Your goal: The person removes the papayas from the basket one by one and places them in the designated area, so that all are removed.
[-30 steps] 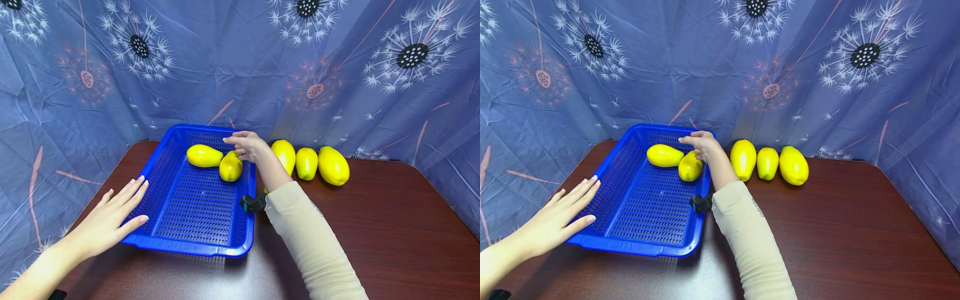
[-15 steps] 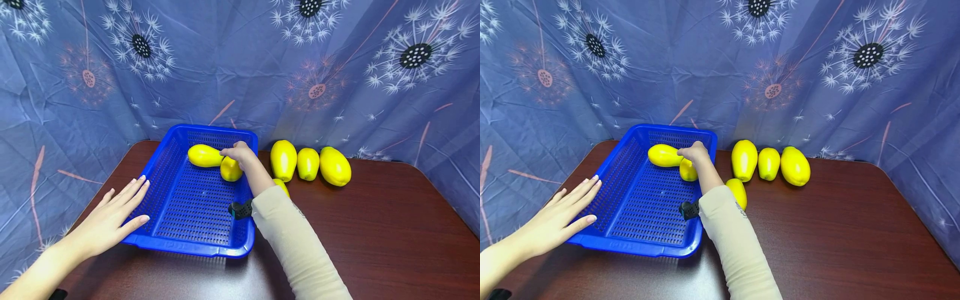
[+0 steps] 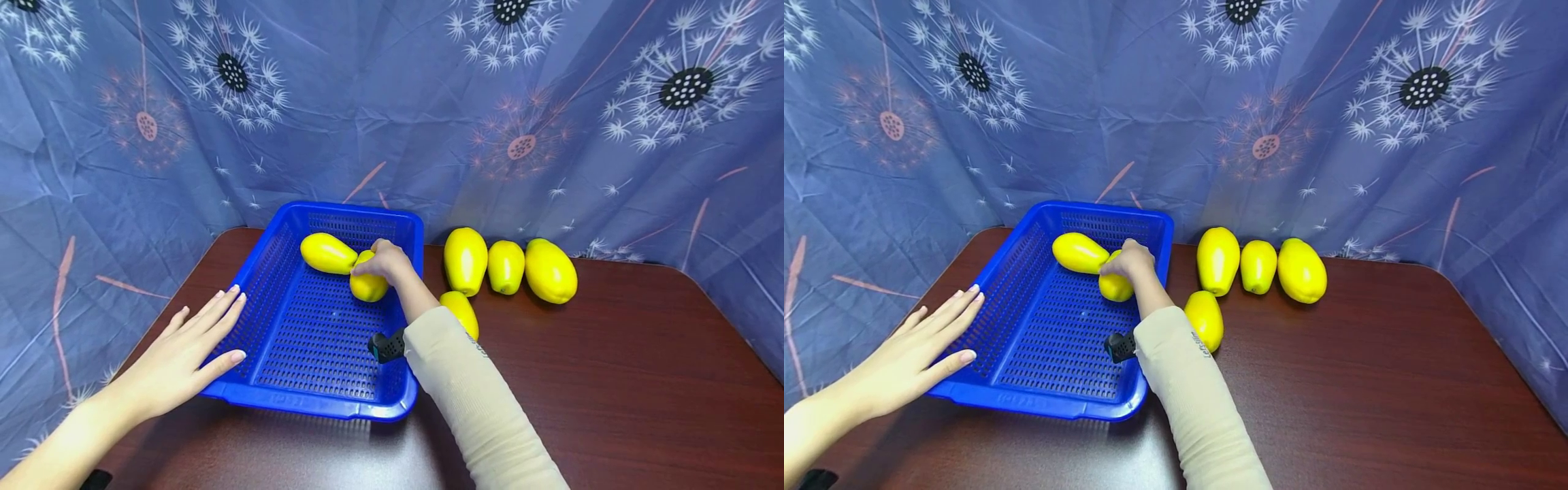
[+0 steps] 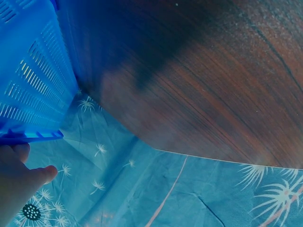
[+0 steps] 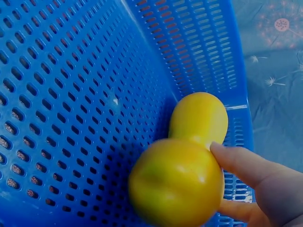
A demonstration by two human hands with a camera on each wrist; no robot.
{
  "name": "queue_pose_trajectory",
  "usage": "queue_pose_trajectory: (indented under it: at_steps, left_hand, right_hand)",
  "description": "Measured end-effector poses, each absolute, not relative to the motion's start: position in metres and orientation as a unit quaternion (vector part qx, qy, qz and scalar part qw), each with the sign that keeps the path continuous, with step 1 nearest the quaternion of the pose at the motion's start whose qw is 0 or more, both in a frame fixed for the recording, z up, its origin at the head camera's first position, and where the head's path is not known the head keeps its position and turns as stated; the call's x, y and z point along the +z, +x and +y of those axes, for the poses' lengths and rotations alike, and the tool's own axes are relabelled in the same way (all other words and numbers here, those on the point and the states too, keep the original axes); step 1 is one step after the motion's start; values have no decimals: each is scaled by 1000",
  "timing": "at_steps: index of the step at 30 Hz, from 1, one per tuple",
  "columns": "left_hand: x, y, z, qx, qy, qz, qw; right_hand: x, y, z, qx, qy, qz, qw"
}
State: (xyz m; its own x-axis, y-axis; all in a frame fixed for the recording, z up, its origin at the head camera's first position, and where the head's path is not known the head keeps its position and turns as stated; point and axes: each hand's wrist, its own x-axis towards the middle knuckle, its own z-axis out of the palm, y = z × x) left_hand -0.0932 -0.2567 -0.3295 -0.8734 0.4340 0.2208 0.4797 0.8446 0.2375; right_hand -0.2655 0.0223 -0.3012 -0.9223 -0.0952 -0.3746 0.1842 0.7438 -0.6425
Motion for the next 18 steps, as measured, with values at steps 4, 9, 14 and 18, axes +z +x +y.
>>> queue_pose_trajectory:
  at_steps: [4, 9, 14, 18]
  left_hand:
    - [-330, -93, -257, -144, -240, -957, 82]
    - [-331, -93, -257, -143, -241, -956, 86]
    - [-331, -93, -257, -142, -241, -956, 84]
    - [-330, -94, -257, -141, -240, -957, 81]
  right_hand:
    - [-300, -263, 20, -327, 6, 921, 212]
    - [-298, -260, 16, -314, -4, 923, 221]
    - [-301, -261, 14, -360, 10, 900, 244]
    - [-300, -261, 15, -413, 9, 874, 254]
